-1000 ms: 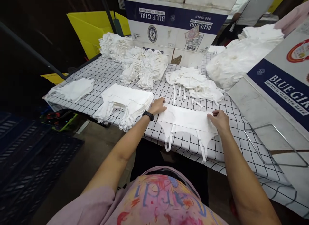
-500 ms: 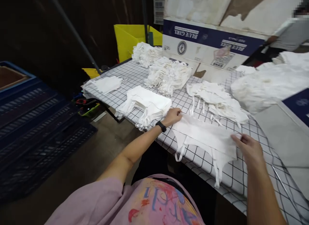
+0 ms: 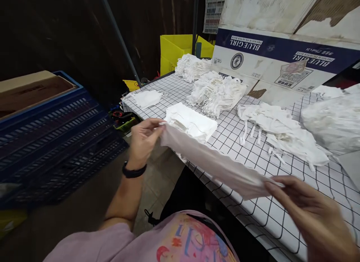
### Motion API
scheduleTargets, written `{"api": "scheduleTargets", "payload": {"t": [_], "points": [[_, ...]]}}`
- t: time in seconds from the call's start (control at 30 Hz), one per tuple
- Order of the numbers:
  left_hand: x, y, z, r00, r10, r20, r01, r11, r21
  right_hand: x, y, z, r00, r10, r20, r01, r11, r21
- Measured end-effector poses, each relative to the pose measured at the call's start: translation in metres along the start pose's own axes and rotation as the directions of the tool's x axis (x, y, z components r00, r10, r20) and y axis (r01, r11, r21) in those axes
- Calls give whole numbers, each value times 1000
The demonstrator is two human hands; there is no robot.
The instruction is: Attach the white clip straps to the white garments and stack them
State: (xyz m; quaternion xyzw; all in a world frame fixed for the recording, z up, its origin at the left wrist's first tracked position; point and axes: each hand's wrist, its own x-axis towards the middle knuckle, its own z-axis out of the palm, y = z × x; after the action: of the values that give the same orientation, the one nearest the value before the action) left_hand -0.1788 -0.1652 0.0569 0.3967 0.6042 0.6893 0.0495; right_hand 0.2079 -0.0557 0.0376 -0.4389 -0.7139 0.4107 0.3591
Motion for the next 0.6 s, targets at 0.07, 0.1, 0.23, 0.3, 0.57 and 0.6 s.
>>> {"api": "scheduleTargets", "payload": {"t": [0.07, 0.1, 0.23, 0.3, 0.57, 0.6], "points": [[12, -5, -25, 992, 62, -110, -52, 995, 89, 16, -21, 38, 988, -51, 144, 39, 996, 83], [21, -10, -34, 985, 97, -141, -79, 989, 124, 25, -27, 56, 976, -75, 207, 51, 992, 118], [79, -52, -49, 974, 157, -165, -119, 968, 220, 74, -26, 116, 947, -101, 305, 29, 972, 232], [116, -78, -40, 982, 135, -131, -92, 953, 289, 101, -16, 140, 947, -73, 314, -18, 961, 276], [205, -153, 49, 985, -92, 145, -19, 781, 624, 180, 26, 188, 990, 100, 99, -107, 992, 67], [207, -160, 57, 979, -107, 171, -27, 769, 638, 184, 28, 189, 991, 110, 71, -113, 993, 42]]}}
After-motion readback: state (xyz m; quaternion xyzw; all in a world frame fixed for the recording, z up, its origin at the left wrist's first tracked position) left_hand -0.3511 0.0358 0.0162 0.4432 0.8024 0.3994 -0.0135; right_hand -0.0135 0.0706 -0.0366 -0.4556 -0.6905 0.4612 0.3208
